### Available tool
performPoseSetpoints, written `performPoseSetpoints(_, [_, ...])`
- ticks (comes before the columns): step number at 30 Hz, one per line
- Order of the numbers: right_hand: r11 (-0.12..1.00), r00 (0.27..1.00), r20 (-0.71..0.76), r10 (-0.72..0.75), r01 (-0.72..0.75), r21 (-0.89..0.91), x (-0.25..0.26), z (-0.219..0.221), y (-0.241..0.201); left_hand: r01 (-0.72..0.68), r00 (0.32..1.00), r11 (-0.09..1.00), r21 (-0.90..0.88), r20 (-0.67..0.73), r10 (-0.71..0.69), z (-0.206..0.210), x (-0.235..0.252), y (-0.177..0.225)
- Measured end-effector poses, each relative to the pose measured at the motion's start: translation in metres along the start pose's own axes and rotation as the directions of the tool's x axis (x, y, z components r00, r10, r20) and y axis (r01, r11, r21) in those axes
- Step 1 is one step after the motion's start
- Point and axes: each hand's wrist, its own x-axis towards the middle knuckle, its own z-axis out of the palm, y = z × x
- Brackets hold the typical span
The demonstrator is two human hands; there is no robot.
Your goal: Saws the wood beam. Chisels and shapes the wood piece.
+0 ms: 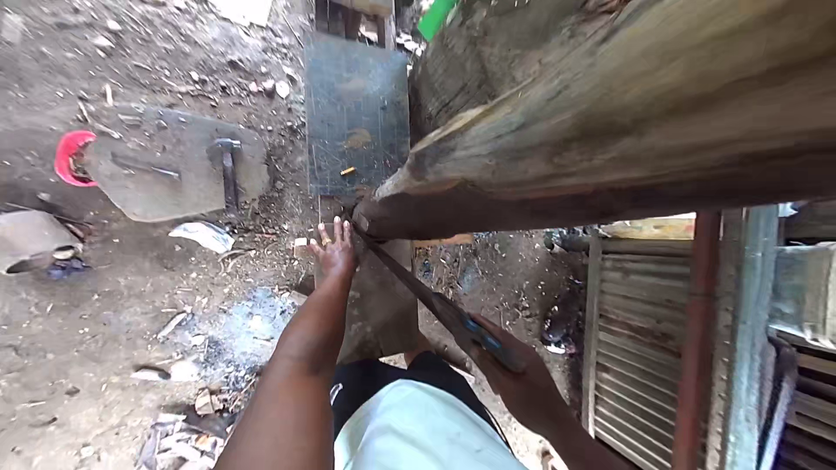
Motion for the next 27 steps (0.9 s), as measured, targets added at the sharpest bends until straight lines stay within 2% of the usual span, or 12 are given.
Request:
performPoseSetpoints(2, [1.000,1.000,-0.009,-0.013,0.013,0.003,0.009,0.000,-0.002,0.007,1.000,1.000,0.002,-0.018,-0.007,0.001,0.001,0.002])
performPoseSetpoints(7, [0.993,0.986,0.149,0.075,-0.061,-0.097,0.129,0.058,-0.005,0.012,1.000,1.000,0.002,-0.017,-0.012,0.002,0.009,-0.002])
performPoseSetpoints(9, [0.982,0.983,0.144,0.114,-0.089,-0.166,0.091,0.041,-0.004,-0.005,1.000,1.000,0.009,-0.020,0.005,0.008,0.002,-0.003])
performPoseSetpoints(10, [0.982,0.991,0.114,0.074,-0.052,-0.183,0.067,0.023,-0.009,-0.002,1.000,1.000,0.000,-0.024,0.002,0.003,0.004,-0.001])
performPoseSetpoints(11, [0.985,0.997,0.079,0.011,0.003,-0.170,0.044,0.005,-0.010,0.012,1.000,1.000,-0.007,-0.020,-0.012,-0.007,0.011,0.001])
performPoseSetpoints(13, [0.994,1.000,0.030,0.008,-0.005,-0.113,-0.003,-0.016,-0.010,0.016,1.000,1.000,0.007,0.008,-0.016,0.002,0.002,0.002])
performPoseSetpoints(14, [0.995,1.000,0.016,-0.007,0.009,-0.094,0.003,-0.015,-0.010,0.020,1.000,1.000,0.005,-0.002,-0.019,0.002,0.002,0.001])
performPoseSetpoints(16, [0.991,0.999,0.041,-0.024,0.029,-0.128,0.051,0.010,-0.010,0.015,1.000,1.000,0.003,-0.016,-0.015,-0.003,0.008,0.000])
performPoseSetpoints(18, [0.978,0.987,0.127,0.095,-0.069,-0.198,0.109,0.046,-0.012,0.009,1.000,1.000,0.006,-0.011,-0.009,0.004,0.006,0.000])
performPoseSetpoints(20, [0.970,0.975,0.175,0.141,-0.100,-0.222,0.131,0.056,-0.014,0.016,0.999,1.000,-0.003,-0.030,-0.016,0.001,0.008,-0.004])
performPoseSetpoints(25, [0.982,0.999,0.049,-0.016,0.025,-0.186,0.005,-0.014,-0.007,0.011,1.000,1.000,0.014,-0.010,-0.011,0.004,0.008,-0.002])
performPoseSetpoints(27, [0.979,0.998,0.029,-0.062,0.066,-0.193,0.020,-0.011,-0.007,0.023,0.999,1.000,0.004,-0.031,-0.023,0.002,0.013,-0.003])
